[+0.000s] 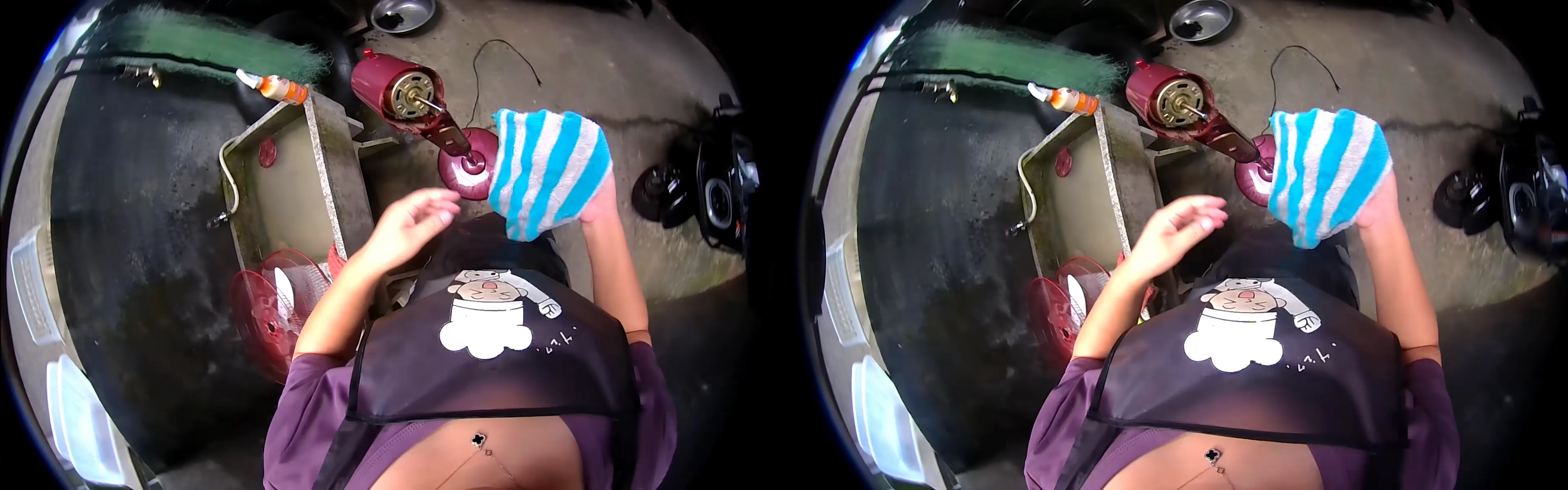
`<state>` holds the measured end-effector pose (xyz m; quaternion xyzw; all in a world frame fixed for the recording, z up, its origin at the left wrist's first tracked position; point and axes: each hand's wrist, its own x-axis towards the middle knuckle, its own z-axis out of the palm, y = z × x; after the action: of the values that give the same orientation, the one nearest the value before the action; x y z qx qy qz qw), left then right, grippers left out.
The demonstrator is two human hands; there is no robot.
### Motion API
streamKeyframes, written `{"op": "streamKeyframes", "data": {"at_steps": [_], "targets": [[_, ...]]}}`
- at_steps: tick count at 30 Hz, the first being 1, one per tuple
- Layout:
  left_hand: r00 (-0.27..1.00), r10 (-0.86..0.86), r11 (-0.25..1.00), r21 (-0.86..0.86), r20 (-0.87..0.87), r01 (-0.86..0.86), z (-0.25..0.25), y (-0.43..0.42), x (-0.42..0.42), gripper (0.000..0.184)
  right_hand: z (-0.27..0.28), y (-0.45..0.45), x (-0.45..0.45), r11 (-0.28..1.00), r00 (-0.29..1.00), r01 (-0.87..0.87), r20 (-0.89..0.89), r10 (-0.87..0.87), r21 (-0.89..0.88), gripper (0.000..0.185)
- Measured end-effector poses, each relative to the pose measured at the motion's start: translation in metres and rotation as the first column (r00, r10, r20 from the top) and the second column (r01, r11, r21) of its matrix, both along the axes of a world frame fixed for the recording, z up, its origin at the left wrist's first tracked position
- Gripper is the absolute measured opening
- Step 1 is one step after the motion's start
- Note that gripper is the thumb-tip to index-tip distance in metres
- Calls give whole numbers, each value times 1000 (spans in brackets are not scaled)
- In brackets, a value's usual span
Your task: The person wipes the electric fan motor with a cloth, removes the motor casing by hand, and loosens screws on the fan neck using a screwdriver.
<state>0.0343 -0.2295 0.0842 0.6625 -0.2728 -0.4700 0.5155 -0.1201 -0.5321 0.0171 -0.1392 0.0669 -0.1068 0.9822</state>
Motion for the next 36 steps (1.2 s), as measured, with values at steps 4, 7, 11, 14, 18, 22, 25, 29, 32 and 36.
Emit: {"op": "streamKeyframes", "data": {"at_steps": [4, 7, 11, 14, 18, 22, 25, 29, 32, 36], "targets": [[961, 229, 973, -74, 155, -220, 23, -4, 43, 29, -4, 34, -11, 914, 981, 19, -167, -95, -405, 44], [841, 504, 854, -259, 198, -451, 14, -10, 82, 24, -34, 56, -10, 764, 906, 102, -258, -336, -637, 47], [624, 771, 631, -279, 127, -724, 2, -26, 133, 31, -39, 68, 33, 52, 908, 66, 39, -417, -996, 42], [605, 758, 652, -278, 241, -706, -4, -50, 188, 45, -23, 71, 78, -197, 890, 182, 247, -383, -963, 41], [805, 476, 874, -86, 355, -479, -4, -86, 237, 67, 20, 92, 147, -297, 911, 149, 248, -331, -943, 21], [911, 294, 956, -67, 288, -287, -25, -108, 234, 54, 48, 115, 180, -426, 894, -167, 46, -446, -889, 25], [746, 397, 891, -29, 534, -453, -29, -103, 217, 56, 42, 112, 192, -498, 758, -294, 119, -642, -816, 27], [606, 333, 915, -94, 723, -391, -23, -84, 196, 43, 31, 91, 192, -250, 701, -369, -91, -708, -895, 24], [777, 309, 944, -80, 548, -320, -34, -78, 215, 37, 29, 73, 185, 204, 849, -231, -299, -435, -951, 22], [822, 230, 970, -60, 520, -234, -37, -80, 226, 33, 52, 67, 149, -99, 858, -289, -211, -468, -952, 22]]}}
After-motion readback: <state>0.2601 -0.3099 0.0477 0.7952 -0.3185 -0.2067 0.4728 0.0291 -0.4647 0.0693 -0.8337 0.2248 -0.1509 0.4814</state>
